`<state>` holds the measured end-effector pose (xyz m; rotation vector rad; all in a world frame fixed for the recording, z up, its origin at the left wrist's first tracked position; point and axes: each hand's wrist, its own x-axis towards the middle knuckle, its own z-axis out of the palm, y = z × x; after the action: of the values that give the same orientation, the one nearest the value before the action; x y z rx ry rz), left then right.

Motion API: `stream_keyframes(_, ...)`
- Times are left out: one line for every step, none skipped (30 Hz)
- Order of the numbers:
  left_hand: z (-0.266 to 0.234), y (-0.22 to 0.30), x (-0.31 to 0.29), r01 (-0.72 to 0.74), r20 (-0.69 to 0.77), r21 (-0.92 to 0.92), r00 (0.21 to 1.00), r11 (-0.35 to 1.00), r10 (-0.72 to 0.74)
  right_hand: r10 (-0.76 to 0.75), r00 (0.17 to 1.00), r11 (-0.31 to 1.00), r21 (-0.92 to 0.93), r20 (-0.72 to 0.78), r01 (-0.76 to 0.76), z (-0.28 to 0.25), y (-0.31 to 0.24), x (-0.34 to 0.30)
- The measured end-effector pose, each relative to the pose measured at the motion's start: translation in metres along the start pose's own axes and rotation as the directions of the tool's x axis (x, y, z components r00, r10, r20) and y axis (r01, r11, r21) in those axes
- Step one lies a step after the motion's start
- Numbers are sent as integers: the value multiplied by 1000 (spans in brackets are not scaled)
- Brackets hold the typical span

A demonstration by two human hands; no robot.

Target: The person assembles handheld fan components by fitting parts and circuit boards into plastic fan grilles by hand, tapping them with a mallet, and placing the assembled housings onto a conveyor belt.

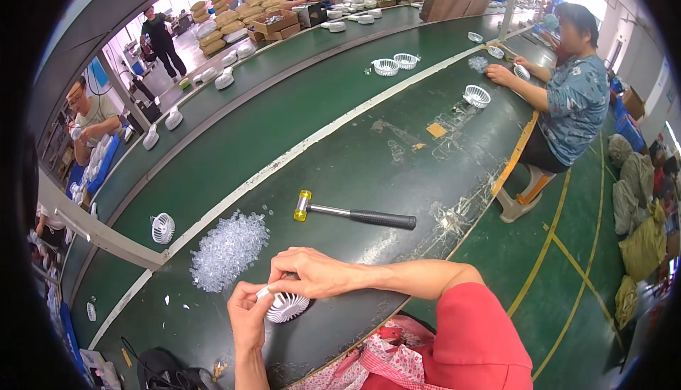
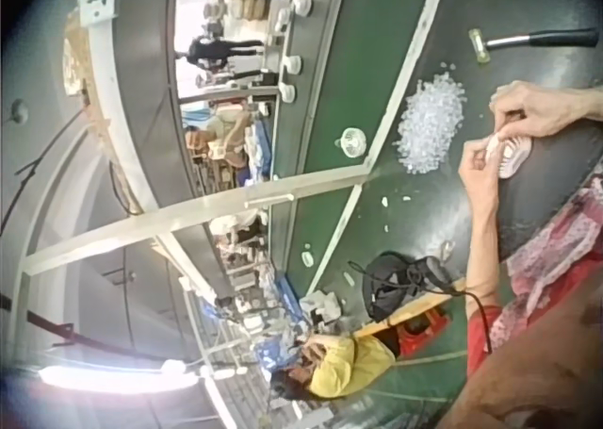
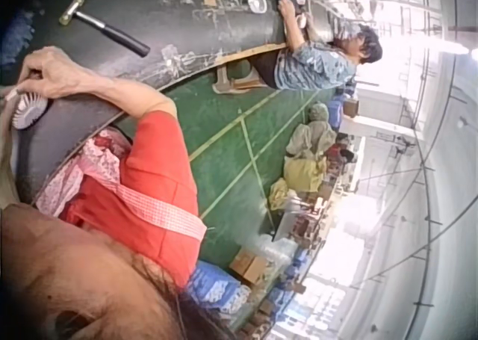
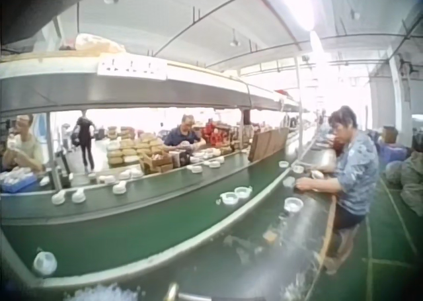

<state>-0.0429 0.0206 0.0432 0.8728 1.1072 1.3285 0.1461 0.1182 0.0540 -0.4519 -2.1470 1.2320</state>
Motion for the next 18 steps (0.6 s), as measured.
stream_keyframes(-3,-5,3,30,0,53,1000,998,-30,98,995,991,91,-36,-94,2,4,-1)
stream_keyframes(-2,-10,5,-53,-59,166,996,985,63,198,978,966,184,-64,-184,3,10,-1)
stream_keyframes(5,-10,5,-127,-104,281,981,951,162,202,973,972,147,-108,-186,1,19,0)
stream_keyframes(11,-5,1,-177,-88,694,941,698,327,218,966,976,50,-140,-213,-2,28,1)
stream_keyframes(13,-10,0,-301,24,806,876,509,481,232,957,969,-46,-174,-243,-5,36,1)
stream_keyframes(13,-16,0,-394,158,874,783,284,601,264,945,956,-75,-192,-283,-6,42,1)
stream_keyframes(15,-21,-4,-404,236,898,777,175,583,236,951,951,-156,-201,-269,-5,50,-1)
stream_keyframes(18,-26,-7,-411,296,907,776,91,557,204,958,939,-236,-200,-249,-5,56,-1)
stream_keyframes(20,-31,-9,-415,350,910,778,8,521,208,964,928,-280,-166,-248,-4,62,-2)
stream_keyframes(21,-37,-8,-421,374,907,807,2,457,146,977,920,-342,-155,-192,-3,68,-4)
stream_keyframes(18,-45,-6,-433,405,900,796,-45,451,86,988,910,-395,-127,-130,0,71,-4)
stream_keyframes(19,-48,-5,-443,434,892,788,-87,437,42,988,877,-468,-149,-108,2,69,-5)
stream_keyframes(19,-49,-2,-456,446,884,757,-103,478,36,986,864,-491,-165,-114,1,73,-6)
stream_keyframes(19,-51,2,-463,457,879,742,-118,490,-2,984,859,-503,-180,-90,-1,70,-7)
stream_keyframes(20,-52,5,-470,469,872,728,-134,500,-48,980,816,-574,-193,-73,-2,65,-9)
stream_keyframes(22,-50,6,-469,460,875,729,-118,507,-51,980,798,-598,-192,-76,-5,60,-12)
stream_keyframes(23,-49,7,-472,453,876,726,-105,517,-24,981,782,-615,-191,-101,-6,55,-14)
stream_keyframes(23,-48,7,-469,442,879,728,-90,524,-95,975,770,-636,-200,-55,-6,57,-14)
